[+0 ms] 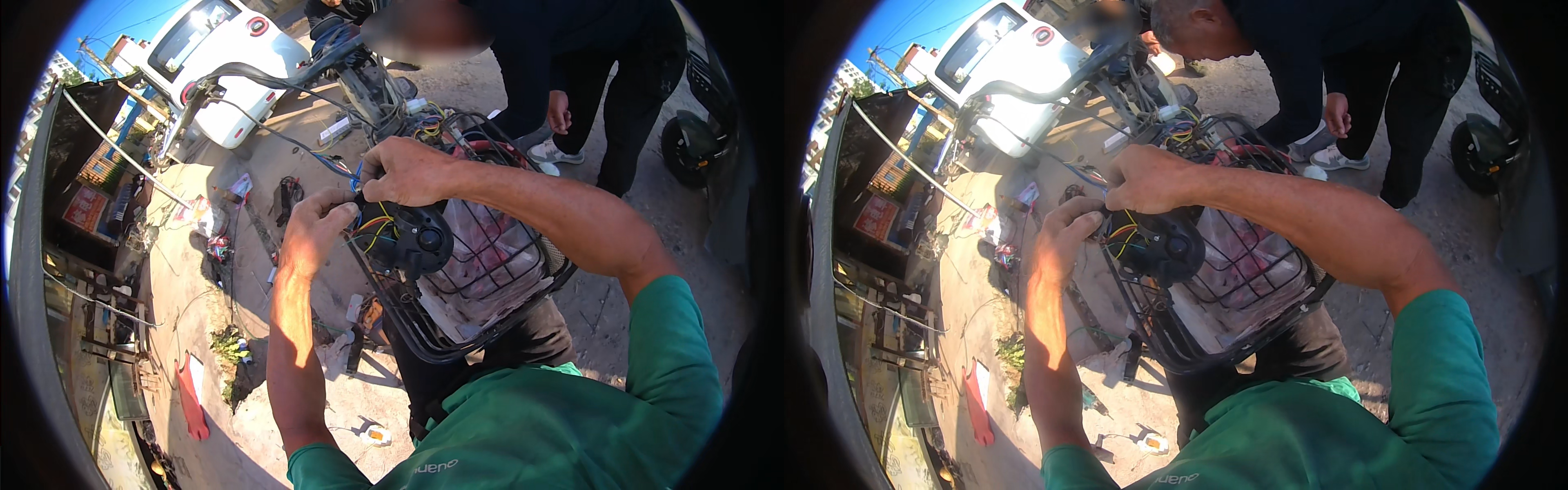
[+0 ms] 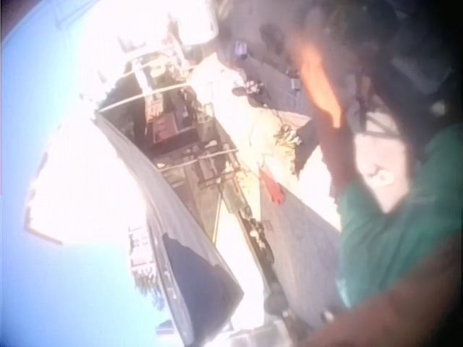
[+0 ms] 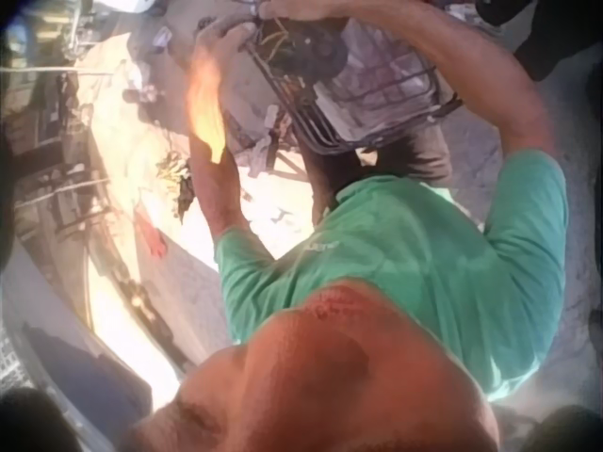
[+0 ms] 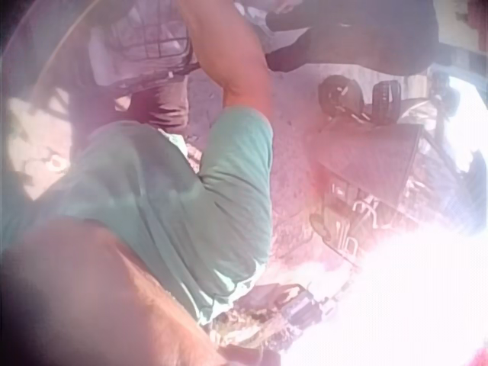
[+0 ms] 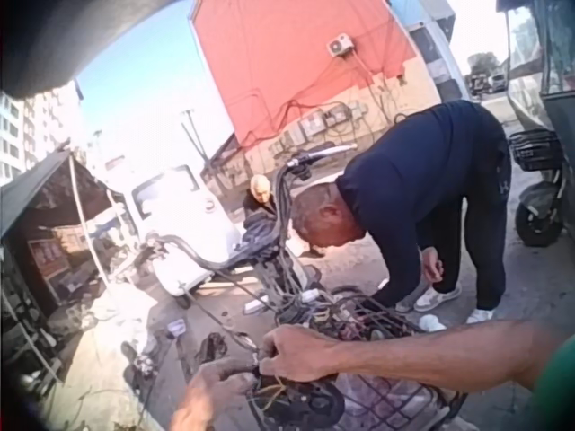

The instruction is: The person repairs electrical wiring on a motorized bicycle. They strip wire insulation with pliers, twist exposed conductors together, and secure connections with electrical tape. The work is performed outdoors on a paved surface with tools and parts scattered nearby.

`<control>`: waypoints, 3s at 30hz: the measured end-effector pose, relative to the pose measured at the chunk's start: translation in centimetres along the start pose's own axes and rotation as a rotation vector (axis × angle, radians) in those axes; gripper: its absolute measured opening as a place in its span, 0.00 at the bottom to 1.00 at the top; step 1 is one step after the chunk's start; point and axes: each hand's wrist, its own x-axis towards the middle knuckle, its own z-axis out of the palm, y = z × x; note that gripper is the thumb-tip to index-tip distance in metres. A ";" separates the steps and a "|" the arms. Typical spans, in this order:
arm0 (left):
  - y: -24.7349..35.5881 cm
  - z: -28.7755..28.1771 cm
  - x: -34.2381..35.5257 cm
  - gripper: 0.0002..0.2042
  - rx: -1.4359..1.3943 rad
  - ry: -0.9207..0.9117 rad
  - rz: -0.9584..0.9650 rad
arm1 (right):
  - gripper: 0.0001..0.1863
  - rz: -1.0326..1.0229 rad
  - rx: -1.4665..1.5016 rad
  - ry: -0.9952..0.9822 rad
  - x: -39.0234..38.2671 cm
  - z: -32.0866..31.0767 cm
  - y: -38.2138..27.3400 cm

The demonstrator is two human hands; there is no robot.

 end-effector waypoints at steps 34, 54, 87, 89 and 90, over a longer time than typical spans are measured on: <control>-2.5 1.8 0.4 0.03 -0.566 0.174 -0.075 | 0.16 -0.046 0.108 -0.039 -0.2 0.1 0.4; -0.1 2.5 0.9 0.08 -0.251 0.197 -0.139 | 0.22 -0.028 0.151 0.023 -1.0 -0.1 -0.1; 0.5 1.5 1.1 0.05 -0.313 0.105 -0.125 | 0.10 -0.112 -0.258 0.280 -2.4 1.7 -1.3; 0.6 1.6 1.0 0.07 -0.320 0.094 -0.103 | 0.10 -0.131 -0.315 0.318 -2.4 2.0 -1.2; 0.6 1.6 1.0 0.08 -0.324 0.088 -0.093 | 0.10 -0.141 -0.344 0.337 -2.4 2.1 -1.1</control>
